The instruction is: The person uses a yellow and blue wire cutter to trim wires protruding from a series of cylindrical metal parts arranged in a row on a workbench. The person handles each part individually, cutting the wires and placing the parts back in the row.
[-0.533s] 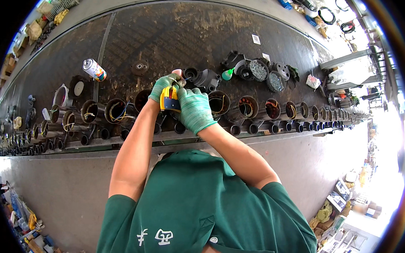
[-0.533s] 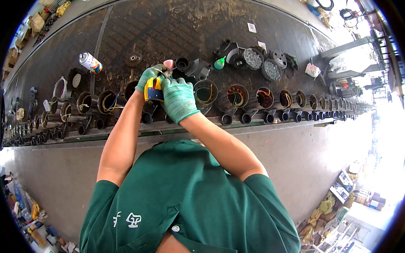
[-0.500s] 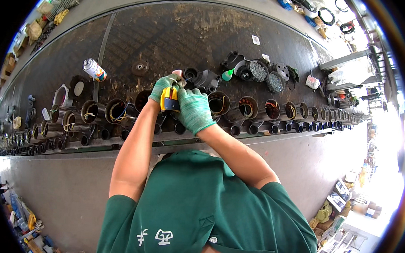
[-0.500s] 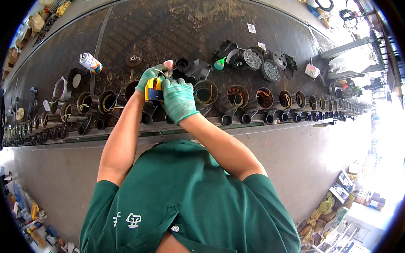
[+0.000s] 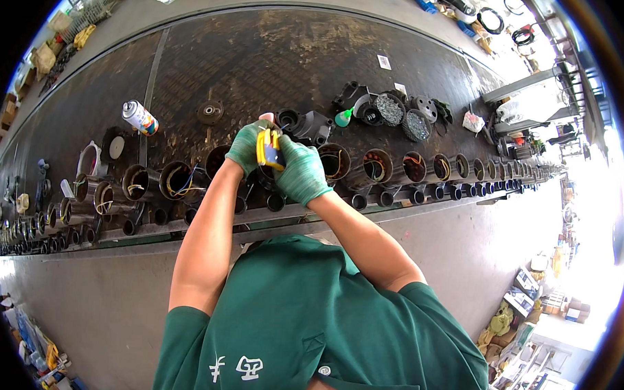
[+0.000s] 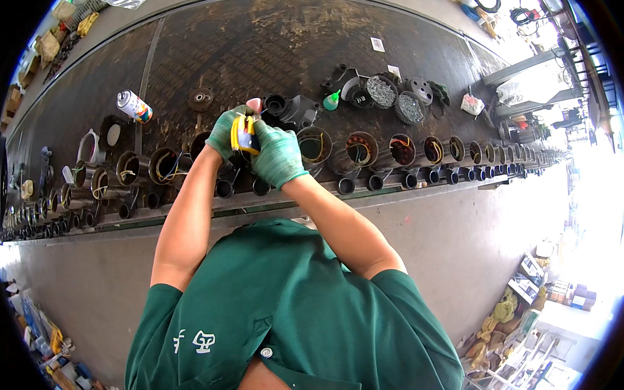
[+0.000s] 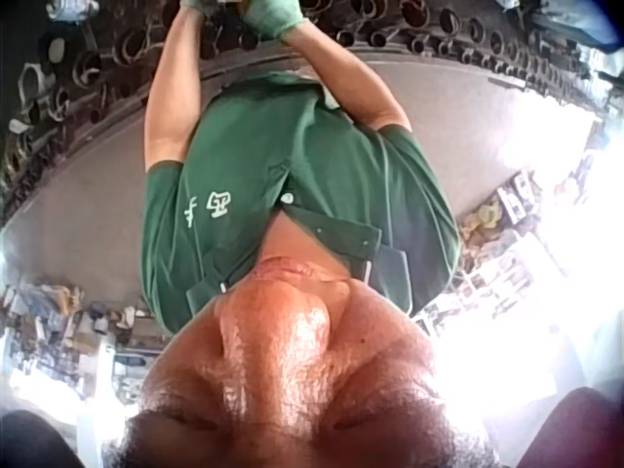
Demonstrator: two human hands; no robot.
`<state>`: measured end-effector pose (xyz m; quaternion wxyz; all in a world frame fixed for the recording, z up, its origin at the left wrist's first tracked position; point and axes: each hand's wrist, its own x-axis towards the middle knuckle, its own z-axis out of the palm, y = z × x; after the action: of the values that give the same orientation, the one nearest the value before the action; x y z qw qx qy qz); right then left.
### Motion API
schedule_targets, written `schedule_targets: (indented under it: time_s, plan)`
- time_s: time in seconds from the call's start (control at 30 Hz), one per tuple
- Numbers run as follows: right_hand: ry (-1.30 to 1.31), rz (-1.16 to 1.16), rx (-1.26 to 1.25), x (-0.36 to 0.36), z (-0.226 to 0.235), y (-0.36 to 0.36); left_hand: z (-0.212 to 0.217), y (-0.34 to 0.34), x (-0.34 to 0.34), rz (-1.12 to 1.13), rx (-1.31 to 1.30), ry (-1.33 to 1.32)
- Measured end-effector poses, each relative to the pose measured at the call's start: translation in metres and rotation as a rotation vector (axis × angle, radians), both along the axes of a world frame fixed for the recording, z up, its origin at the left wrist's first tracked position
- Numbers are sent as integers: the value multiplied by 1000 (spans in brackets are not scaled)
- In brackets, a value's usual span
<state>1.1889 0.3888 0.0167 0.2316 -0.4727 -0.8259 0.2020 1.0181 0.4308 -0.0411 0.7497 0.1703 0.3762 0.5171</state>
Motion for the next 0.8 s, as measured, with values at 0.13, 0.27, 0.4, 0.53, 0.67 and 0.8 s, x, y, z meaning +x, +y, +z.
schedule_targets:
  time_s: [0.13, 0.27, 0.4, 0.53, 0.67, 0.8]
  plan:
    - [272, -125, -236, 10, 3, 23, -29, 3, -1, -107, 491, 850]
    - [236, -134, -406, 36, 10, 66, 18, -8, 8, -250, 408, 1037]
    - [378, -113, -820, 44, 36, 80, 4, -7, 3, -229, 404, 938]
    - [399, -17, -808, 52, 17, 90, -6, -11, 13, -107, 459, 716]
    - [440, 35, -862, 50, 16, 94, -9, -11, 7, -223, 468, 824]
    - [294, 55, -820, 46, 30, 95, 3, -18, 11, -220, 518, 932]
